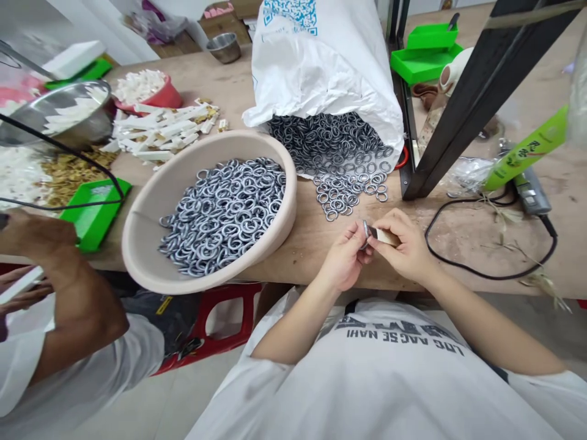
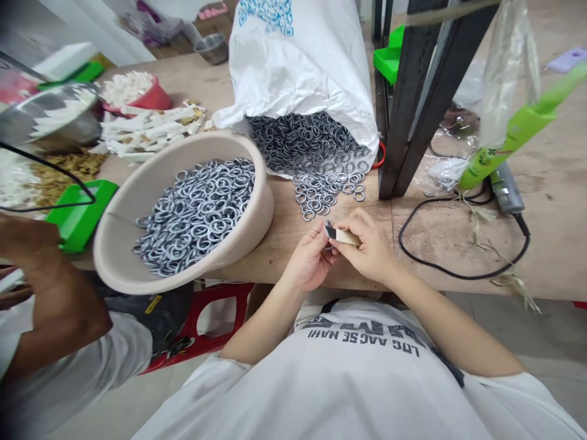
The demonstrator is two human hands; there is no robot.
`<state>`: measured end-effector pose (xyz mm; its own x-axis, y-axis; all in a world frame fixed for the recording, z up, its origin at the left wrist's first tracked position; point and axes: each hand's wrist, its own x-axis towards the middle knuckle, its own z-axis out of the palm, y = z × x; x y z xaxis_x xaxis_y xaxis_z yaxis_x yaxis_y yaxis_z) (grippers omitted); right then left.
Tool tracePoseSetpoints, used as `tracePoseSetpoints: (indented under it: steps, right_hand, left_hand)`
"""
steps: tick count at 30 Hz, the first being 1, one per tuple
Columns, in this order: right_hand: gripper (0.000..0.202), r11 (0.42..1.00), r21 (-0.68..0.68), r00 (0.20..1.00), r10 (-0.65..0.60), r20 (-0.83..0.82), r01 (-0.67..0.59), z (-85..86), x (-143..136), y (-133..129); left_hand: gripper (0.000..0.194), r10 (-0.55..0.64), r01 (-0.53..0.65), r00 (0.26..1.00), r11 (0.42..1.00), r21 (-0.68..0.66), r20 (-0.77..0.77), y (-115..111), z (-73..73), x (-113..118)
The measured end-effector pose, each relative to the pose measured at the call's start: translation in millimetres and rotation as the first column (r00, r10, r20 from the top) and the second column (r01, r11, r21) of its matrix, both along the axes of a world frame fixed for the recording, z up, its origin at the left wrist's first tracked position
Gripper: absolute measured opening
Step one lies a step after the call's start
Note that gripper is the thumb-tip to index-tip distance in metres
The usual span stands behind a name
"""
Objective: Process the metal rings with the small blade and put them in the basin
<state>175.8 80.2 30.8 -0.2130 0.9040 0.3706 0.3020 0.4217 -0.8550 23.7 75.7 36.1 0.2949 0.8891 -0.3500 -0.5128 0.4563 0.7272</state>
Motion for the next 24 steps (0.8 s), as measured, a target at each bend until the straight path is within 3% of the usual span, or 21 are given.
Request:
tracePoseSetpoints:
  steps: [3, 6, 10, 14, 16, 19, 24]
  right_hand:
    - [0.026, 0.997, -0.069, 0.995, 0.027, -0.099, -0.034, 6.1, 6.9, 1.0]
    - [0.022, 0.992, -0.108, 0.992, 0.06, -0.108, -0.072, 13.2, 7.5, 0.7]
    - [0.02, 0.999, -0.04, 0.992, -0.015, -0.123, 0.01, 12.9, 1.6, -1.3]
    - [0.025, 0.993, -0.111, 0.989, -0.063, -0.132, 0.048, 12.4, 2.2, -1.9]
    - [0.03, 0.995, -0.1, 1.0, -0.024, -0.021, 0.022, 16.3, 6.4, -4.1]
    - [0.027, 1.0, 0.02, 0.972, 0.014, 0.235, -0.019, 23.6, 12.2, -11.4]
    - [0.028, 0.985, 0.171, 0.875, -0.077, 0.478, -0.007, 27.6, 12.6, -22.3]
  left_hand:
    - [0.038, -0.04, 0.043, 0.997, 0.998, 0.05, -0.066, -2.0, 2.1, -1.0]
    - [0.04, -0.062, 0.068, 0.993, 0.996, 0.05, -0.104, -5.3, 1.9, 0.9]
    - [0.046, -0.08, 0.082, 0.991, 0.996, 0.018, -0.104, -9.8, 2.6, 7.2]
    - [0.05, -0.03, 0.039, 0.994, 0.995, 0.087, -0.102, -10.8, 9.1, 10.0]
    - [0.05, -0.015, 0.025, 0.996, 0.993, 0.112, -0.087, -10.5, 12.2, 9.4]
    - [0.047, 0.016, -0.01, 0.998, 0.995, 0.104, -0.058, -10.6, 13.9, 8.3]
    - [0.05, 0.078, -0.075, 0.995, 0.996, 0.042, -0.066, -12.2, 16.9, 9.6]
